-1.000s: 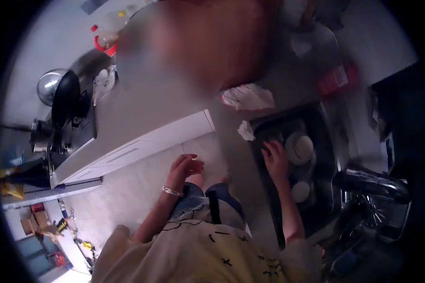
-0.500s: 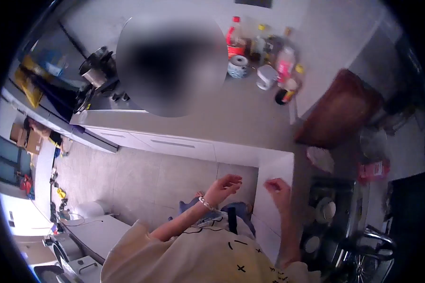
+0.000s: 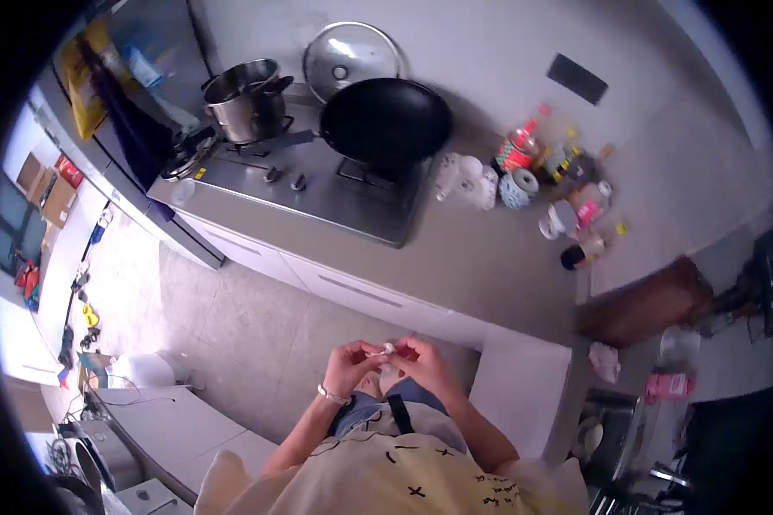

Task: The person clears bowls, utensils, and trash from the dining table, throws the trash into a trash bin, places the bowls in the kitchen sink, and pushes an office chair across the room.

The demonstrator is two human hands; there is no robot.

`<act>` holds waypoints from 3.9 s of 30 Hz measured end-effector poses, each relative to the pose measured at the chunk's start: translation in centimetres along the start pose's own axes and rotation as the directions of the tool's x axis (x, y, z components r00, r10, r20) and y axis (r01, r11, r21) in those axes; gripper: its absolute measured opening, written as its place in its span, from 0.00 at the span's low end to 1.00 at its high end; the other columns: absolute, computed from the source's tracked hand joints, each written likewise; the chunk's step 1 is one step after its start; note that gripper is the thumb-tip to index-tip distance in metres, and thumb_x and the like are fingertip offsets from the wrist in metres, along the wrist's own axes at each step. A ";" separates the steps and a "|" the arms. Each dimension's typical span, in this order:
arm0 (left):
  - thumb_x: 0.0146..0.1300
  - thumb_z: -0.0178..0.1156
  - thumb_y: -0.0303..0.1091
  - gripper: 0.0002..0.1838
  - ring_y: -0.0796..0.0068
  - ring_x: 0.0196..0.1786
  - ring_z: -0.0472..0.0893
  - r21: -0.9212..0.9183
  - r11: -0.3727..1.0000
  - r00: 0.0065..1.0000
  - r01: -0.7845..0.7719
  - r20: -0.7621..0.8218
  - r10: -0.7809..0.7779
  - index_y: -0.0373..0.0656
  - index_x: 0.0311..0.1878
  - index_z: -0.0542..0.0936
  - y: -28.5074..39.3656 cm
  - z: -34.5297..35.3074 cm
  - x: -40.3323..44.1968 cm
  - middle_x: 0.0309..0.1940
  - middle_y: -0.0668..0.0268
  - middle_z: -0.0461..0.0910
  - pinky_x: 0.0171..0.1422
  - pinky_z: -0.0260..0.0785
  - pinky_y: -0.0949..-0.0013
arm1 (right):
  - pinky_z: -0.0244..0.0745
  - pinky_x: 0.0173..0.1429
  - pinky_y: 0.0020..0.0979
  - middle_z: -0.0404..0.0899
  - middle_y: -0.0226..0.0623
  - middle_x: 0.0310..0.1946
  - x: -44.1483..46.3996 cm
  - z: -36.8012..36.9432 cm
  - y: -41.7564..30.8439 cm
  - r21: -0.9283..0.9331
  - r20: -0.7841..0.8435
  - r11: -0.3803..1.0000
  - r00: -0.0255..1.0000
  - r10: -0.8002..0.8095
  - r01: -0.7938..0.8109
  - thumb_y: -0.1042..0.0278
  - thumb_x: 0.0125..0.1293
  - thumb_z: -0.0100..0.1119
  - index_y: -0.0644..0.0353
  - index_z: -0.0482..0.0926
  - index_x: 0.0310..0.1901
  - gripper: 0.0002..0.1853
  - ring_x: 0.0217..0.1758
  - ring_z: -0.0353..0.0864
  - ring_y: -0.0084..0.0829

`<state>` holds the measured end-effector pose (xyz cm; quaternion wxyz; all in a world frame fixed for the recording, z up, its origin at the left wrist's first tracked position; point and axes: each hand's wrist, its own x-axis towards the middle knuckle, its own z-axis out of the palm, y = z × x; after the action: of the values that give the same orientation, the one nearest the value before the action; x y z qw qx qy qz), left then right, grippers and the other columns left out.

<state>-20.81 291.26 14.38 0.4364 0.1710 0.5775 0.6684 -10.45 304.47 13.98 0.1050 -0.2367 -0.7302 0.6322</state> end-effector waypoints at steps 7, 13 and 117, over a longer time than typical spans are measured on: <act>0.48 0.62 0.22 0.11 0.77 0.32 0.77 -0.081 0.983 0.967 -0.167 -0.209 0.147 0.34 0.37 0.74 2.7 -7.3 2.7 0.34 0.62 0.77 0.34 0.72 0.75 | 0.70 0.30 0.20 0.76 0.31 0.24 10.0 6.0 -2.1 0.191 0.285 0.976 0.957 0.049 -0.107 0.73 0.56 0.57 0.66 0.74 0.31 0.06 0.27 0.74 0.17; 0.50 0.62 0.26 0.08 0.80 0.27 0.77 -0.156 0.966 0.850 -0.205 -0.517 0.097 0.33 0.32 0.75 7.0 -15.3 4.0 0.27 0.64 0.77 0.31 0.70 0.78 | 0.72 0.34 0.21 0.76 0.31 0.28 18.4 12.4 -7.0 0.184 0.589 0.981 0.806 -0.061 -0.061 0.75 0.53 0.59 0.65 0.75 0.34 0.07 0.30 0.76 0.19; 0.53 0.55 0.26 0.18 0.71 0.46 0.75 0.297 0.525 -0.388 -0.798 0.413 -0.824 0.43 0.49 0.72 -53.2 -121.6 -79.4 0.47 0.61 0.74 0.47 0.69 0.71 | 0.71 0.43 0.37 0.74 0.41 0.34 -34.4 190.4 19.8 0.955 -0.261 0.283 -0.695 0.670 -0.086 0.64 0.53 0.53 0.59 0.73 0.39 0.13 0.38 0.75 0.40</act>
<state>-44.86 150.95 -46.14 0.5288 0.7998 0.1178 -0.2587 -62.63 123.47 -34.23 0.2575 -0.9301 0.0920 0.2454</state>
